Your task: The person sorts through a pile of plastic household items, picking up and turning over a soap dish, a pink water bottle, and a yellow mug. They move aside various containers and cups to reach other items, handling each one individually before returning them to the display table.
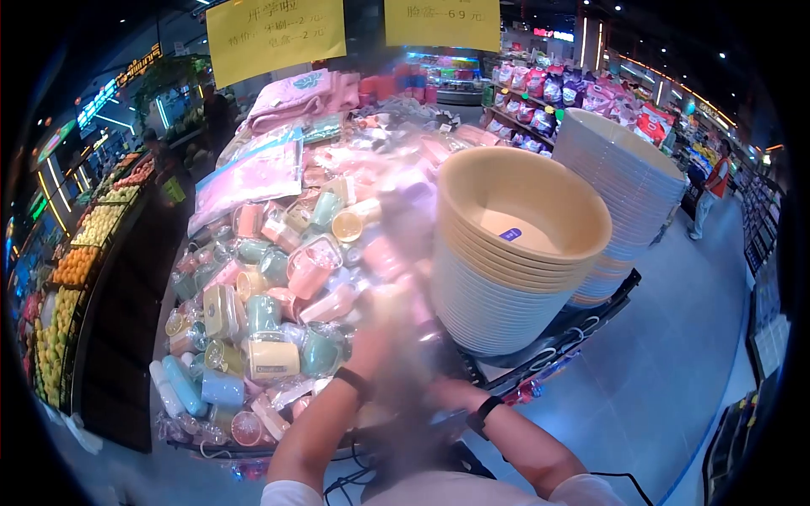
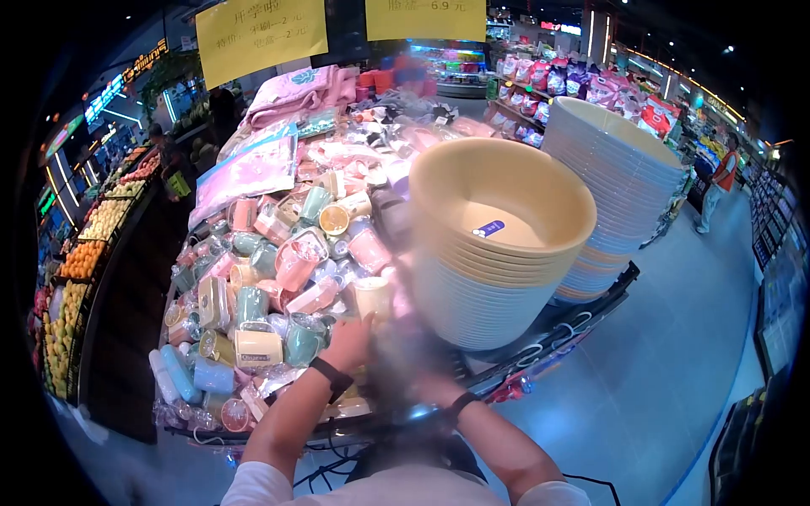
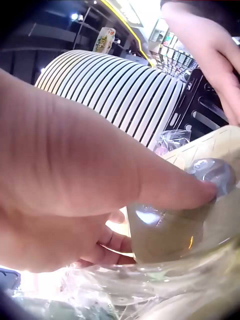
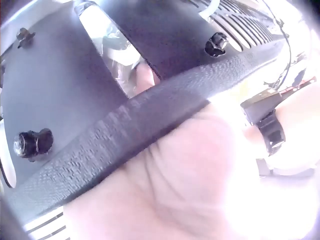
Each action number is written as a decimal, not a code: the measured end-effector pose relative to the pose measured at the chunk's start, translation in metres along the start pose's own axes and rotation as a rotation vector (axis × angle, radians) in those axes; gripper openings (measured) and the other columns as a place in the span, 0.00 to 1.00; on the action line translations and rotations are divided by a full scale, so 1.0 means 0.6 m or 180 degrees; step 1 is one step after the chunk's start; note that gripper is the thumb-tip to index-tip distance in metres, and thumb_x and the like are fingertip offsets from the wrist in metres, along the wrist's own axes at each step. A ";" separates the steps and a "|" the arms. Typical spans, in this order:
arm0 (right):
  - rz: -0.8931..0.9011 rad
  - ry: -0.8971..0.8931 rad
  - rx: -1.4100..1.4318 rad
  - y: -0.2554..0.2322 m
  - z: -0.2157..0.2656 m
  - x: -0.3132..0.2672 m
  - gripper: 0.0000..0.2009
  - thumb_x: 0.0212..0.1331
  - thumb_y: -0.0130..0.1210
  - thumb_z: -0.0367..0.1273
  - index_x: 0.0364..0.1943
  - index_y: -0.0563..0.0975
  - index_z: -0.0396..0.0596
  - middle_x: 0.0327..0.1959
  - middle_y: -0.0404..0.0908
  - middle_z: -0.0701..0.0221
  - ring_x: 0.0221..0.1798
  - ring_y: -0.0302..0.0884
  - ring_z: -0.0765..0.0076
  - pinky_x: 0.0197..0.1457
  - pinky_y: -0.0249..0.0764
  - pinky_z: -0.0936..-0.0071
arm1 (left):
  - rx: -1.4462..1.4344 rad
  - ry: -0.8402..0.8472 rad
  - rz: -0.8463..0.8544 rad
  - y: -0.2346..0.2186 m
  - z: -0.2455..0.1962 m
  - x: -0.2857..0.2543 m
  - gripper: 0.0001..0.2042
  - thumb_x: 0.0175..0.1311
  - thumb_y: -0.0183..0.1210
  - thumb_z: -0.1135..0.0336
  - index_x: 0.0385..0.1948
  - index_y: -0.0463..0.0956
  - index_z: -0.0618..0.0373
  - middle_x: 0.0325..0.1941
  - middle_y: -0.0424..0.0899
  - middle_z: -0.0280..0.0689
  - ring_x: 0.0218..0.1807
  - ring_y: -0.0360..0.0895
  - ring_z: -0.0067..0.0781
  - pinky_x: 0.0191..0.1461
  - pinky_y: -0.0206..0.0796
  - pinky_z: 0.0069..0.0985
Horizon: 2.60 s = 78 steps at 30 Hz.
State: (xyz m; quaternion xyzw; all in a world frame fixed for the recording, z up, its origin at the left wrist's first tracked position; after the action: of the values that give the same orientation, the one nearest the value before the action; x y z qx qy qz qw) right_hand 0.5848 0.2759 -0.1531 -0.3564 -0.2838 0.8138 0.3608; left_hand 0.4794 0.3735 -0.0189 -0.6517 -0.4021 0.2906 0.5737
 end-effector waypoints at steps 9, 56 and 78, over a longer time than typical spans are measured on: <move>-0.0448 -0.0074 0.1230 -0.113 0.106 -0.081 0.28 0.58 0.61 0.37 0.62 0.68 0.42 0.59 0.75 0.55 0.60 0.74 0.61 0.61 0.70 0.67 | -0.0383 -0.0187 -0.0029 -0.007 -0.014 -0.049 0.26 0.45 0.70 0.49 0.38 0.71 0.58 0.35 0.83 0.46 0.39 0.81 0.51 0.46 0.69 0.43; -0.0435 0.0741 0.0158 -0.042 0.021 -0.024 0.43 0.61 0.56 0.38 0.71 0.42 0.33 0.74 0.40 0.40 0.60 0.72 0.36 0.62 0.71 0.57 | -0.0063 0.0284 0.1475 0.135 -0.095 -0.195 0.14 0.63 0.53 0.60 0.45 0.78 0.56 0.44 0.79 0.44 0.48 0.77 0.50 0.49 0.72 0.41; 0.0558 0.0785 0.4067 0.049 -0.026 0.075 0.23 0.53 0.66 0.27 0.54 0.73 0.40 0.48 0.81 0.62 0.46 0.82 0.66 0.48 0.79 0.70 | -0.1408 -0.0032 0.0170 0.034 -0.075 -0.203 0.14 0.58 0.56 0.67 0.44 0.74 0.61 0.44 0.79 0.50 0.45 0.78 0.53 0.48 0.69 0.42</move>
State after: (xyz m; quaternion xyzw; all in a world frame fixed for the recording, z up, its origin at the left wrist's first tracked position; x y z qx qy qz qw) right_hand 0.5639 0.2977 -0.2003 -0.1845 0.3290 0.8017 0.4637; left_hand 0.4591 0.2456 -0.0414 -0.7706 -0.4415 0.2136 0.4070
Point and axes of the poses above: each hand's wrist, its own x-axis towards the middle knuckle, its own y-axis out of the palm, z = x × y, the point moved 10 cm from there along x, towards the middle knuckle
